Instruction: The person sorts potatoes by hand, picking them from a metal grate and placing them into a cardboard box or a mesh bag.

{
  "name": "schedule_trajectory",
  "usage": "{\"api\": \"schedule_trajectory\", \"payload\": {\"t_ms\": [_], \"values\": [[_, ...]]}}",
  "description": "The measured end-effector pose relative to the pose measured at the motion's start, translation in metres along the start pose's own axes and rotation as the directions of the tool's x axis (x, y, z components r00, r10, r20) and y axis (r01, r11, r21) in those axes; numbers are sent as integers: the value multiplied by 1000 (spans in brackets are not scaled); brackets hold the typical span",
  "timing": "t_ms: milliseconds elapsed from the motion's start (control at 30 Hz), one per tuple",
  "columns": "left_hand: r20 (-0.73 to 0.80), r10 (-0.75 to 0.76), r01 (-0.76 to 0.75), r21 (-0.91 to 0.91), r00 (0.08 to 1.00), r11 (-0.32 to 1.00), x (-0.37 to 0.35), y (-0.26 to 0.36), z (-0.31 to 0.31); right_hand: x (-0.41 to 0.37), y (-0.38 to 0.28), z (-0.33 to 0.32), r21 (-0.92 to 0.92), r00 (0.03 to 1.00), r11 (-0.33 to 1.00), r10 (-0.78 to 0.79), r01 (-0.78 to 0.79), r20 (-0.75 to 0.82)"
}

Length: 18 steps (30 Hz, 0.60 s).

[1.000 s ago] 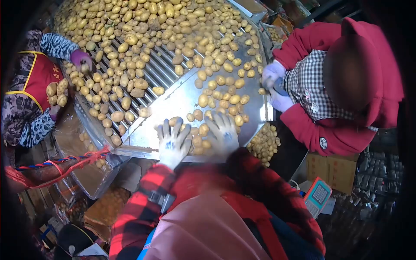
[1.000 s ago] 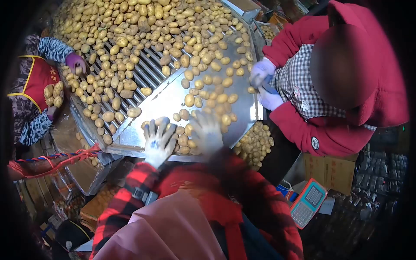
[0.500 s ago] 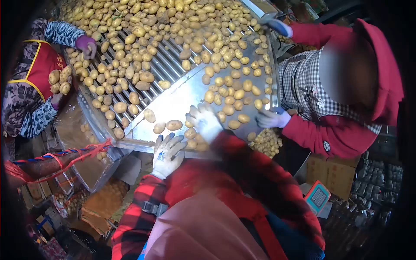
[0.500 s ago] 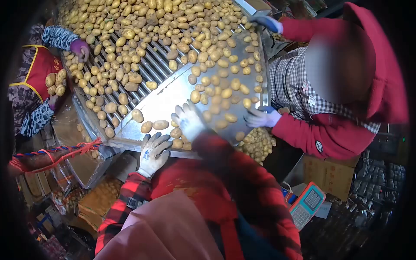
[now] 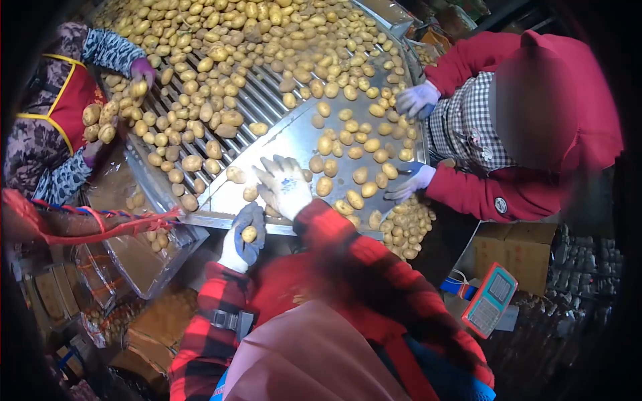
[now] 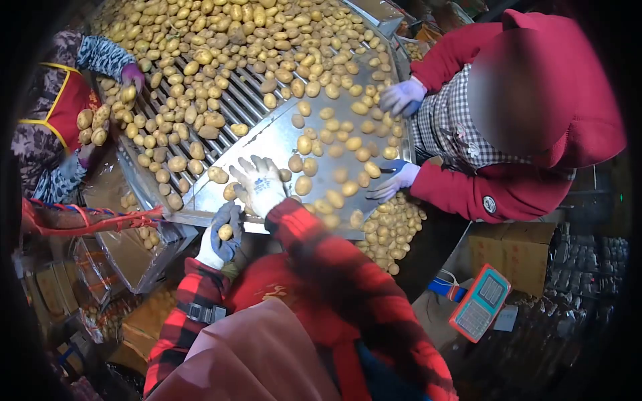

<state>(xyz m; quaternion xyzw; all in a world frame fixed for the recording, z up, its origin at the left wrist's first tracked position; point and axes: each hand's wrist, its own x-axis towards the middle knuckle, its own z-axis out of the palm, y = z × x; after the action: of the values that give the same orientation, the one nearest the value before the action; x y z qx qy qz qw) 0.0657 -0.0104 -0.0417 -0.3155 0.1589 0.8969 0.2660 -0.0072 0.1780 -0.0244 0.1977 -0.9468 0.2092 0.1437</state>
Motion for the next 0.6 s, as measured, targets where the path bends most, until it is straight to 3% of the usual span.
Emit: {"api": "schedule_trajectory", "payload": {"t_ms": [33,100,133,167,200,267,300,333,400,433,467,500,533,567,600], "values": [[-8,-9,8,-30,1000,1000,0,0,-1,3,-5,7,-37,933,999,13,1,361],[-18,-20,19,-48,1000,999,-7,8,-6,-17,-5,1,51,934,999,-36,19,356],[53,-76,80,-73,996,994,-18,15,0,-28,-2,-6,134,929,990,-95,49,359],[119,-118,131,-106,986,986,-31,18,-2,-40,1,-12,65,938,998,4,-28,347],[106,-96,109,-119,990,987,-40,19,-7,-56,13,-12,-6,936,1000,-2,4,351],[261,-116,152,-123,958,981,-50,19,-10,-76,27,-30,-56,953,998,29,-13,301],[346,-46,87,-103,937,991,-56,15,-21,-84,37,-32,-125,966,992,21,12,258],[307,-58,68,-21,950,997,-71,18,-9,-85,37,-32,-271,969,962,34,34,243],[407,-90,107,-20,909,994,-73,17,-28,-86,34,-26,-380,979,916,178,-127,103],[405,-73,94,-32,912,995,-78,16,-26,-64,13,-27,-353,976,912,218,-207,-9],[241,-38,51,-47,970,998,-84,13,-20,-29,-6,-30,-200,950,956,254,-217,182],[67,-4,8,-57,998,998,-87,10,-16,-11,-11,-15,-14,931,999,42,-40,364],[61,9,-4,-68,998,998,-82,9,-26,-4,-18,37,-42,981,986,-153,159,120],[234,162,-267,541,959,797,-73,12,-44,9,-23,37,28,956,965,-261,260,131],[446,154,-470,859,882,202,-70,18,-55,22,-29,36,96,925,932,-358,348,124]]}}
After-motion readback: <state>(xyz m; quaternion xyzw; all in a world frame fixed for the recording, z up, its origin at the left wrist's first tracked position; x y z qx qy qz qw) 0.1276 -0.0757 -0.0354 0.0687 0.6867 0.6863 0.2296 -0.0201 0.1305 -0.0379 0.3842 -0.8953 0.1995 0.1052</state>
